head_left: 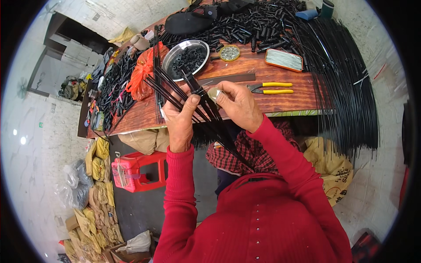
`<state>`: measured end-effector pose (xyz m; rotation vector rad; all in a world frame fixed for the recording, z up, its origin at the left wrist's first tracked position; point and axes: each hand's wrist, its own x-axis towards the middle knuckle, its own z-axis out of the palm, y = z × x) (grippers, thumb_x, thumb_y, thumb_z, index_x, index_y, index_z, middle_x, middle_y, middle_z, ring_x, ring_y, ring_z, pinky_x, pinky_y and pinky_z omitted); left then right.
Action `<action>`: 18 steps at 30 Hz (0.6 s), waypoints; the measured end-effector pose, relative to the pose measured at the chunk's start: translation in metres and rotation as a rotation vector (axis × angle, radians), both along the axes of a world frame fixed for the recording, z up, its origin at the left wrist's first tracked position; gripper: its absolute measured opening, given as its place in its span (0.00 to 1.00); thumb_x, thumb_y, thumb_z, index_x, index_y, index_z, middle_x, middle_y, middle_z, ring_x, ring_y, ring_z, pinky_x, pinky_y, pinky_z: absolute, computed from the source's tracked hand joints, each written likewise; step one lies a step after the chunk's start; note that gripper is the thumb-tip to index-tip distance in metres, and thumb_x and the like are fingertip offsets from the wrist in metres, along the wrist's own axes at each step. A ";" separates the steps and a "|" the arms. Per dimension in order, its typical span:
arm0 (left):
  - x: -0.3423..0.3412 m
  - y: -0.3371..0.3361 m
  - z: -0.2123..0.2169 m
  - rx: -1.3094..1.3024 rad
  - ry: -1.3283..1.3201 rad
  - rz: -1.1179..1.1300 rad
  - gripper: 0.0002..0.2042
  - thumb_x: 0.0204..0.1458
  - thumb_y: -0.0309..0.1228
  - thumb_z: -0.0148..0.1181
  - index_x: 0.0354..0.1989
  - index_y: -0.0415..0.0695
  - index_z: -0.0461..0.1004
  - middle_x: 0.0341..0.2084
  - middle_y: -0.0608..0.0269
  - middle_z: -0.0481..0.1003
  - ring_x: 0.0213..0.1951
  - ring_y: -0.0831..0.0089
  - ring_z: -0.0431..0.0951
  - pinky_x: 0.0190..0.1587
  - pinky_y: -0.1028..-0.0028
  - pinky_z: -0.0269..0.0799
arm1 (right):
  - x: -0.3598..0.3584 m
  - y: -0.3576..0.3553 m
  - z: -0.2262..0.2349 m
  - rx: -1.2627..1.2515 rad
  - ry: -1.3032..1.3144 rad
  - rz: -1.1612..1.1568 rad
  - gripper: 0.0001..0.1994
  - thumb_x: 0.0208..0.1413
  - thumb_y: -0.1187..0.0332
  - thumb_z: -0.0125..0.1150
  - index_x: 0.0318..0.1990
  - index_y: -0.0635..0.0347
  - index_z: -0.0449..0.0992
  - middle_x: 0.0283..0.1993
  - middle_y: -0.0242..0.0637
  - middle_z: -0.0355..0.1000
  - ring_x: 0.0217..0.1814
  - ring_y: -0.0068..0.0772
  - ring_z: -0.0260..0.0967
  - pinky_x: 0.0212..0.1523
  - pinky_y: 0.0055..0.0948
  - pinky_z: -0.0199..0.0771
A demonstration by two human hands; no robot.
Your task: Manual assembly of black rods with plastic connectors and caps at a production workbench.
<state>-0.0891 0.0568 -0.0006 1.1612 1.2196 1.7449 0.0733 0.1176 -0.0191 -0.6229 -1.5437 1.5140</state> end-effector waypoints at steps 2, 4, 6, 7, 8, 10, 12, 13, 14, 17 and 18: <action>-0.001 -0.003 0.001 0.001 0.006 -0.010 0.18 0.52 0.26 0.69 0.50 0.33 0.74 0.40 0.60 0.79 0.40 0.76 0.78 0.47 0.76 0.74 | -0.001 -0.001 -0.001 0.005 -0.012 -0.007 0.12 0.66 0.65 0.55 0.44 0.67 0.77 0.35 0.29 0.76 0.36 0.14 0.70 0.37 0.19 0.72; 0.000 -0.006 0.002 0.004 0.013 -0.024 0.18 0.52 0.26 0.69 0.50 0.34 0.74 0.40 0.61 0.79 0.40 0.76 0.78 0.47 0.76 0.74 | -0.004 -0.001 -0.006 -0.167 0.217 0.069 0.14 0.64 0.61 0.58 0.39 0.66 0.77 0.27 0.27 0.72 0.29 0.13 0.67 0.25 0.19 0.66; -0.001 -0.012 0.005 0.017 -0.025 -0.023 0.18 0.52 0.27 0.69 0.49 0.34 0.75 0.39 0.62 0.79 0.40 0.77 0.77 0.47 0.76 0.74 | -0.001 -0.006 -0.002 -0.192 0.206 0.119 0.12 0.64 0.63 0.58 0.41 0.66 0.77 0.32 0.27 0.74 0.33 0.14 0.69 0.32 0.19 0.70; 0.000 -0.015 0.007 0.024 -0.025 -0.023 0.18 0.52 0.27 0.69 0.49 0.34 0.75 0.39 0.62 0.79 0.40 0.77 0.77 0.47 0.76 0.74 | 0.001 -0.009 0.001 -0.223 0.195 0.167 0.11 0.64 0.66 0.58 0.43 0.66 0.76 0.37 0.27 0.75 0.38 0.15 0.72 0.39 0.18 0.74; 0.001 -0.015 0.007 0.024 -0.017 -0.027 0.18 0.52 0.27 0.69 0.49 0.34 0.75 0.39 0.62 0.79 0.40 0.77 0.77 0.47 0.76 0.74 | 0.000 -0.012 -0.001 -0.216 0.193 0.165 0.11 0.64 0.66 0.58 0.43 0.66 0.76 0.37 0.27 0.75 0.38 0.15 0.72 0.39 0.18 0.74; 0.004 -0.015 0.008 0.032 -0.011 -0.033 0.18 0.52 0.27 0.69 0.49 0.34 0.75 0.39 0.62 0.79 0.40 0.77 0.77 0.47 0.76 0.74 | -0.002 -0.022 -0.007 -0.194 0.283 0.090 0.08 0.61 0.70 0.62 0.43 0.65 0.76 0.37 0.27 0.75 0.38 0.16 0.73 0.39 0.18 0.76; 0.004 -0.019 0.010 0.047 -0.022 -0.028 0.18 0.53 0.26 0.68 0.50 0.33 0.74 0.40 0.61 0.79 0.40 0.77 0.77 0.46 0.76 0.74 | -0.002 -0.028 0.001 -0.178 0.261 0.091 0.07 0.60 0.72 0.63 0.43 0.65 0.76 0.36 0.27 0.75 0.38 0.16 0.72 0.38 0.18 0.75; 0.003 -0.021 0.011 0.051 -0.023 -0.027 0.18 0.53 0.26 0.68 0.50 0.33 0.74 0.40 0.61 0.79 0.40 0.77 0.77 0.46 0.76 0.74 | -0.002 -0.029 0.004 -0.166 0.240 0.090 0.07 0.59 0.73 0.64 0.42 0.65 0.76 0.36 0.27 0.74 0.37 0.16 0.72 0.36 0.18 0.75; 0.004 -0.022 0.011 0.061 -0.014 -0.025 0.17 0.53 0.25 0.67 0.50 0.33 0.74 0.40 0.61 0.79 0.40 0.77 0.77 0.46 0.76 0.74 | -0.001 -0.028 0.004 -0.161 0.238 0.087 0.07 0.59 0.73 0.64 0.42 0.65 0.76 0.36 0.27 0.74 0.37 0.16 0.72 0.36 0.18 0.75; 0.007 -0.021 0.007 0.095 -0.003 -0.009 0.16 0.55 0.24 0.65 0.51 0.33 0.74 0.40 0.61 0.78 0.40 0.78 0.77 0.46 0.77 0.74 | -0.001 -0.024 0.004 -0.138 0.162 0.100 0.07 0.58 0.72 0.65 0.41 0.66 0.77 0.34 0.27 0.74 0.35 0.15 0.71 0.34 0.17 0.74; 0.008 -0.020 0.005 0.105 -0.004 0.012 0.16 0.55 0.24 0.64 0.51 0.33 0.74 0.40 0.61 0.78 0.40 0.78 0.77 0.45 0.77 0.74 | -0.001 -0.024 0.006 -0.085 0.114 0.070 0.06 0.58 0.73 0.65 0.39 0.66 0.77 0.33 0.27 0.74 0.34 0.15 0.71 0.33 0.17 0.73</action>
